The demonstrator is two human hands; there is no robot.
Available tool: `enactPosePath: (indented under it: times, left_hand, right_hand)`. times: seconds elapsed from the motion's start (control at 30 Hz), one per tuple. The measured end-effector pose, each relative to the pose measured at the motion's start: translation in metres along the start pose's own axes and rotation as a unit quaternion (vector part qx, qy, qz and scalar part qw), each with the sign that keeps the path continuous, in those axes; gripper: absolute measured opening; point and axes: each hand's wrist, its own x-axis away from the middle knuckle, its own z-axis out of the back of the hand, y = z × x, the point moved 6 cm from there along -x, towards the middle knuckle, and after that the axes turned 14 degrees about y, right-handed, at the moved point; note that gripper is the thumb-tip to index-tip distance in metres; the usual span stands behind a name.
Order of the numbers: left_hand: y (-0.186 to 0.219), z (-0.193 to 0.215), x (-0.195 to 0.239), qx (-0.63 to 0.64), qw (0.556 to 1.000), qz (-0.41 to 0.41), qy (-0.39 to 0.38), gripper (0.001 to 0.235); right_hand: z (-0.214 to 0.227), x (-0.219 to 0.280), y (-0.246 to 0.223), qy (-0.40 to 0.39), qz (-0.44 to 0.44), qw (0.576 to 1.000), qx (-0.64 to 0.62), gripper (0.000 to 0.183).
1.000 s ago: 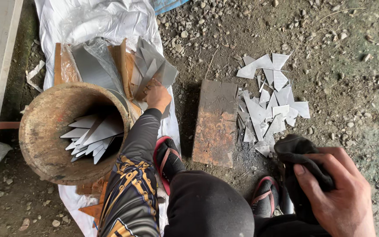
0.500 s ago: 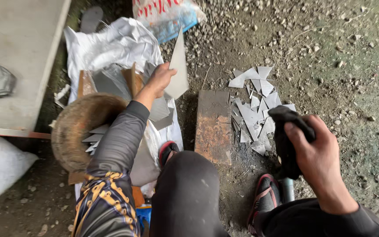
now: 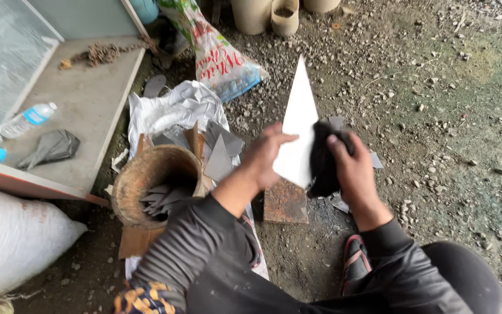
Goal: The person sits on the ground and repeatedly smooths the edges of small triangular metal pieces using a dark abrasive block. They pick up each piece from a pile, rub the edges, and place the finished pieces into a bucket.
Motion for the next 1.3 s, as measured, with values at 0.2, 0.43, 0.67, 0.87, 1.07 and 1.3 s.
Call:
enactPosePath:
  times: [0.2, 0.43, 0.67, 0.87, 1.07, 1.3]
  left_hand:
    - [-0.049, 0.029, 0.061, -0.108, 0.987, -0.114, 0.033, 0.052]
    - [-0.103, 0.052, 0.081, 0.261, 0.959, 0.112, 0.024, 0.063]
    - [-0.107, 0.045, 0.079, 0.347, 0.93, 0.116, 0.025, 0.073]
    - [-0.117, 0.029, 0.079, 0.415, 0.902, 0.111, -0.04, 0.069]
    - [-0.134, 0.009, 0.081, 0.383, 0.913, 0.109, -0.091, 0.075]
    - [-0.165, 0.028, 0.073, 0.306, 0.943, 0.133, 0.008, 0.078]
  right_hand:
    - [0.006, 0.051, 0.076, -0.025, -0.163, 0.986, 0.024, 0.034]
    - [0.022, 0.076, 0.098, 0.025, -0.27, 0.962, 0.006, 0.034]
    - [0.037, 0.071, 0.075, 0.067, -0.268, 0.961, -0.029, 0.036]
    - [0.076, 0.043, 0.031, 0.161, -0.092, 0.977, -0.109, 0.037]
    - [0.088, 0.045, 0.03, 0.202, -0.125, 0.93, -0.28, 0.03]
    - [0.033, 0.108, 0.054, 0.053, 0.136, 0.974, 0.171, 0.033]
